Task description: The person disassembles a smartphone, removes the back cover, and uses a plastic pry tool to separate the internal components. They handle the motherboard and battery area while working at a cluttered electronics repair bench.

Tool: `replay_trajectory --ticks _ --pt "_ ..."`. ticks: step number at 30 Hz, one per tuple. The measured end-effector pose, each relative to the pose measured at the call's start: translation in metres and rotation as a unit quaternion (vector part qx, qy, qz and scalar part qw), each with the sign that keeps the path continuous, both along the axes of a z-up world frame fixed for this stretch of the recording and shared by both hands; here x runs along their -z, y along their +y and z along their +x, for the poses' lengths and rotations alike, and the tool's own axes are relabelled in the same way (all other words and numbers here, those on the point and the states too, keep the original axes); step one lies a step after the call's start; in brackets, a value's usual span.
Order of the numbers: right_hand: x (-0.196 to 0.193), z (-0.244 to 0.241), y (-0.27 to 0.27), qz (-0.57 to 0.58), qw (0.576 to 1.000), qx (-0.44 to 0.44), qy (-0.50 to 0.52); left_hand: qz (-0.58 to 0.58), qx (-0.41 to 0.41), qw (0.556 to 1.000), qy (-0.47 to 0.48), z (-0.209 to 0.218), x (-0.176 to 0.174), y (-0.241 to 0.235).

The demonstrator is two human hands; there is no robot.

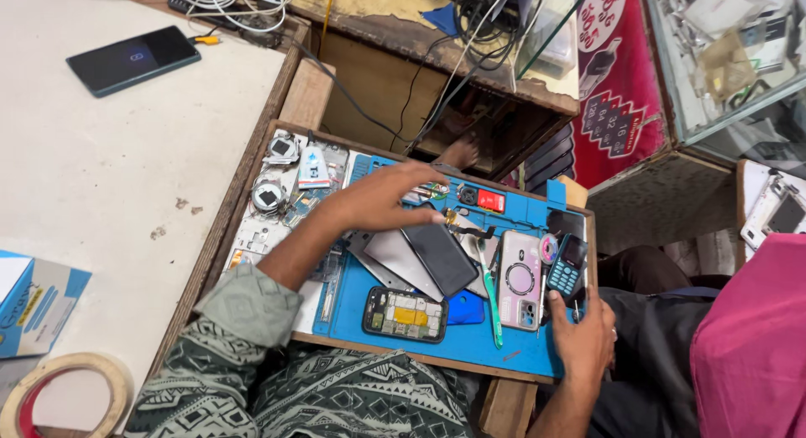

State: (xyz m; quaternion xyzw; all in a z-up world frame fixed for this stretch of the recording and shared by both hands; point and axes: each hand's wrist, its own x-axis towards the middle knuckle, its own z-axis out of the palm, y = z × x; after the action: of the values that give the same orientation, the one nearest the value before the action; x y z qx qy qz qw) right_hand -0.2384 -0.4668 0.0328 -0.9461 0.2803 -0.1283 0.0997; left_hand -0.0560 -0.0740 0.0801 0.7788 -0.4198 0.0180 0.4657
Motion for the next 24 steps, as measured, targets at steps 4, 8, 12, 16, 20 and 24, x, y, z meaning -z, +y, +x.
replay_trajectory --ticks 4,8,12,16,20,24 --pt "-0.018 -0.003 0.007 -0.039 0.998 -0.036 -0.03 -0.048 -0.021 0.999 -0.005 -0.034 -0.003 -0.005" --pt "-0.047 -0.006 0.035 -0.031 0.99 -0.095 -0.095 -0.102 -0.027 0.993 0.045 -0.05 0.012 -0.01" --pt "-0.065 0.007 0.083 0.007 0.968 -0.202 -0.148 -0.084 -0.043 0.996 0.01 -0.05 0.024 -0.016" --pt "-0.058 0.026 0.126 0.041 0.944 -0.282 -0.167 -0.052 -0.078 0.993 -0.068 -0.052 0.032 -0.021" --pt "-0.037 0.036 0.147 0.027 0.904 -0.375 -0.203 -0.025 -0.079 0.993 -0.083 -0.052 0.036 -0.022" --pt "-0.023 0.035 0.149 0.058 0.881 -0.439 -0.166 -0.026 -0.077 0.993 -0.085 -0.051 0.04 -0.025"
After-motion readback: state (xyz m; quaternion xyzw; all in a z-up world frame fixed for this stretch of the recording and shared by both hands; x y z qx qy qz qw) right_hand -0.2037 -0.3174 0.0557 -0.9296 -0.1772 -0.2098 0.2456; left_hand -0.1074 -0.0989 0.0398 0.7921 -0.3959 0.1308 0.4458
